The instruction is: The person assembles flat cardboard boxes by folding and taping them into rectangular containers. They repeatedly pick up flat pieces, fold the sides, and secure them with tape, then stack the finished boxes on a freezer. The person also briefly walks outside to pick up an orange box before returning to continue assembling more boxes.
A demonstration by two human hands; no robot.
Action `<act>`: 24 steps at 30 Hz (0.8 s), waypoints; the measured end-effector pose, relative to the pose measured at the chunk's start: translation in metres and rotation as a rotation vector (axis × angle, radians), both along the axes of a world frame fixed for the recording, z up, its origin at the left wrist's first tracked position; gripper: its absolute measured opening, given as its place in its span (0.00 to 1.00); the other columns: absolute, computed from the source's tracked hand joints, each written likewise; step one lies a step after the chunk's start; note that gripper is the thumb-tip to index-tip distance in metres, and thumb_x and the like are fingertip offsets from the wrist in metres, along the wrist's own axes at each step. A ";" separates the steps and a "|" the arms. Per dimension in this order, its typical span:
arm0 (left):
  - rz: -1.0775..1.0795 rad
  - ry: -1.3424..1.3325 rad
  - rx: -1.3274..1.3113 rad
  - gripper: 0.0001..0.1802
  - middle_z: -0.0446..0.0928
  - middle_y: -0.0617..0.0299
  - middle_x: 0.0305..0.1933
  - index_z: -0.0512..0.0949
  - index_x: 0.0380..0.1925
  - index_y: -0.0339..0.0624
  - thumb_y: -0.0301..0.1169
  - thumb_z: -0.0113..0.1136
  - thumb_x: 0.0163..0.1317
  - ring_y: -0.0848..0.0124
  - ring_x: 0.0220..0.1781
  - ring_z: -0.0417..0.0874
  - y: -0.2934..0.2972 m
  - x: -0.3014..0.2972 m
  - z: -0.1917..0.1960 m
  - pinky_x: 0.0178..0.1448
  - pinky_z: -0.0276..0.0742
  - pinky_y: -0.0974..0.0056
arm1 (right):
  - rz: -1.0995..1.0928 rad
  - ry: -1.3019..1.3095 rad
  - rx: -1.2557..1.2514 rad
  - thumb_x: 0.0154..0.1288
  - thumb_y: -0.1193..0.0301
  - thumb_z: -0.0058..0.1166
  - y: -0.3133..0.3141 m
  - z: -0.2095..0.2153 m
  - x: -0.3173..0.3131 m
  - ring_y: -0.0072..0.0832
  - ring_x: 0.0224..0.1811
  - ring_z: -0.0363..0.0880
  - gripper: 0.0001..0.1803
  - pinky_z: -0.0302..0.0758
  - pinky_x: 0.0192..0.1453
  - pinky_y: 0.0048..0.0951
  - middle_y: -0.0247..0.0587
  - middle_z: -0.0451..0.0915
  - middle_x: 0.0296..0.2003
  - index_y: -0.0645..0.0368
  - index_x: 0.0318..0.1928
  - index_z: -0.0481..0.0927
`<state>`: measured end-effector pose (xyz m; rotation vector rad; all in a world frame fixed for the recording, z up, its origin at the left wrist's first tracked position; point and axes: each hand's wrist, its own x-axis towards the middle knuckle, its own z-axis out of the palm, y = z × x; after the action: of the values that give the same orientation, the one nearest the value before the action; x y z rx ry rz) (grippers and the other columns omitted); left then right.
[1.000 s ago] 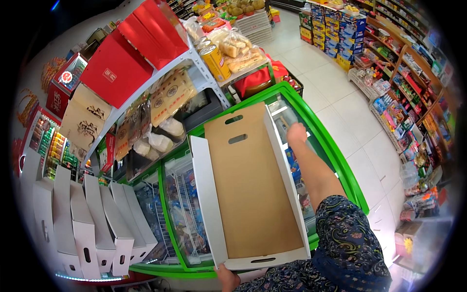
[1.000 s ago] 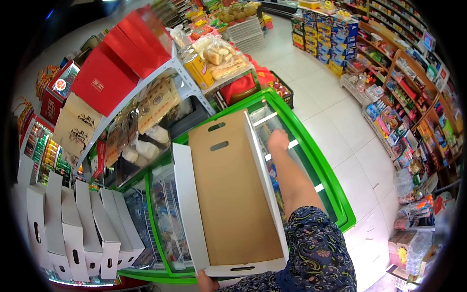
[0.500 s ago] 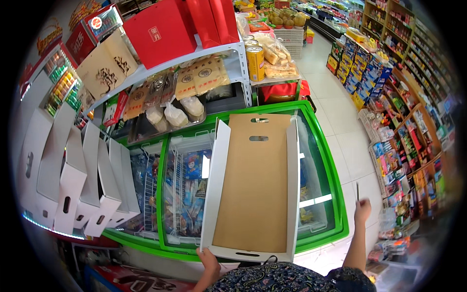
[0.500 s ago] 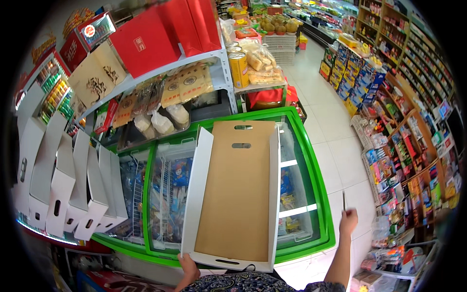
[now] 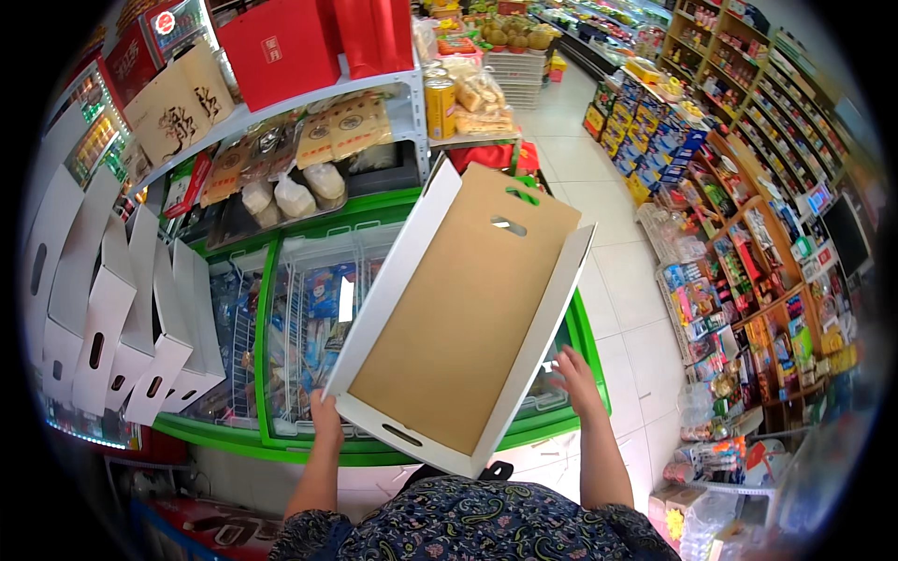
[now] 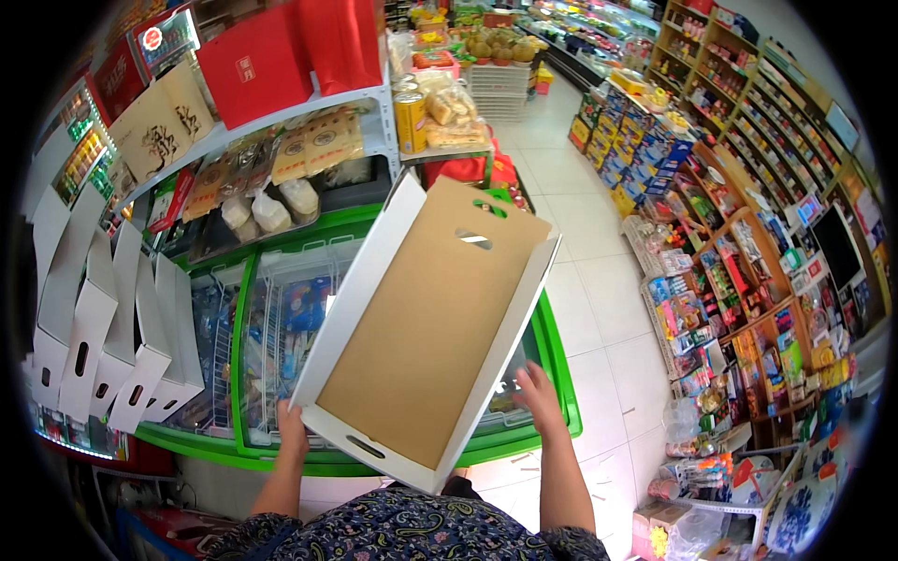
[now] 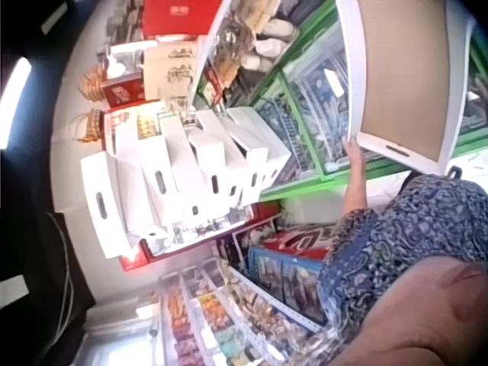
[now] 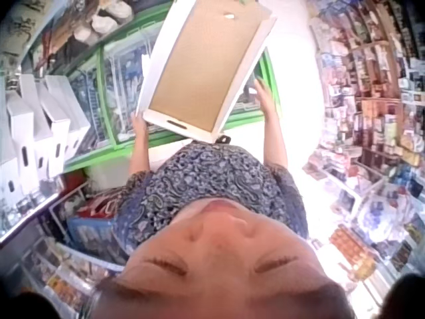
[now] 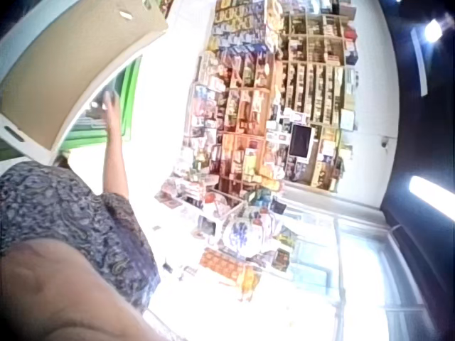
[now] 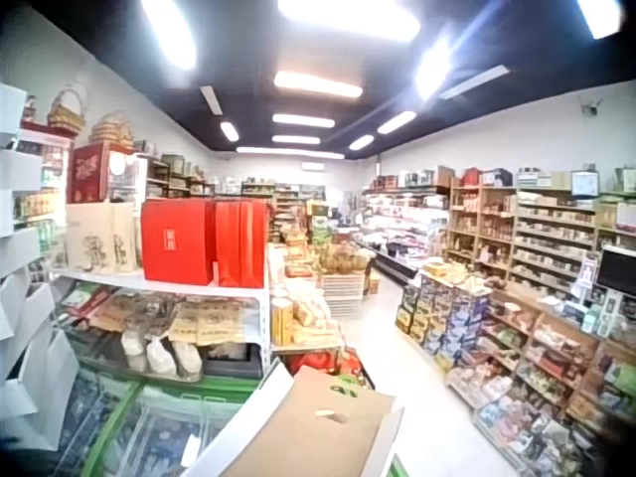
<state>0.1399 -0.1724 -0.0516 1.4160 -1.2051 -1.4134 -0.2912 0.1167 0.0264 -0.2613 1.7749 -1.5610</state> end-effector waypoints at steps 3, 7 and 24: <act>-0.128 -0.004 0.015 0.13 0.74 0.58 0.38 0.70 0.46 0.41 0.26 0.47 0.60 0.69 0.36 0.76 -0.045 -0.017 0.025 0.38 0.75 0.63 | -0.084 0.141 -0.141 0.67 0.48 0.54 -0.009 0.033 -0.026 0.41 0.64 0.69 0.43 0.74 0.60 0.43 0.52 0.65 0.65 0.59 0.72 0.56; -0.286 -0.026 -0.030 0.13 0.75 0.60 0.36 0.72 0.44 0.43 0.25 0.49 0.58 0.70 0.36 0.78 -0.113 -0.051 0.064 0.35 0.77 0.63 | -0.426 0.200 -0.422 0.69 0.44 0.48 0.070 0.082 -0.065 0.42 0.62 0.71 0.41 0.73 0.61 0.45 0.53 0.68 0.62 0.59 0.71 0.57; -1.115 -0.457 -0.529 0.13 0.78 0.61 0.36 0.78 0.37 0.43 0.19 0.52 0.52 0.67 0.41 0.78 -0.214 -0.295 0.162 0.48 0.73 0.63 | 0.235 1.307 0.648 0.53 0.66 0.67 0.109 0.112 -0.006 0.47 0.55 0.74 0.30 0.71 0.59 0.43 0.49 0.76 0.53 0.56 0.58 0.75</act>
<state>-0.1556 -0.3860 0.1107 0.6587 -2.6804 -1.2381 -0.2974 0.2259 0.1380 -1.2985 2.9150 -0.4684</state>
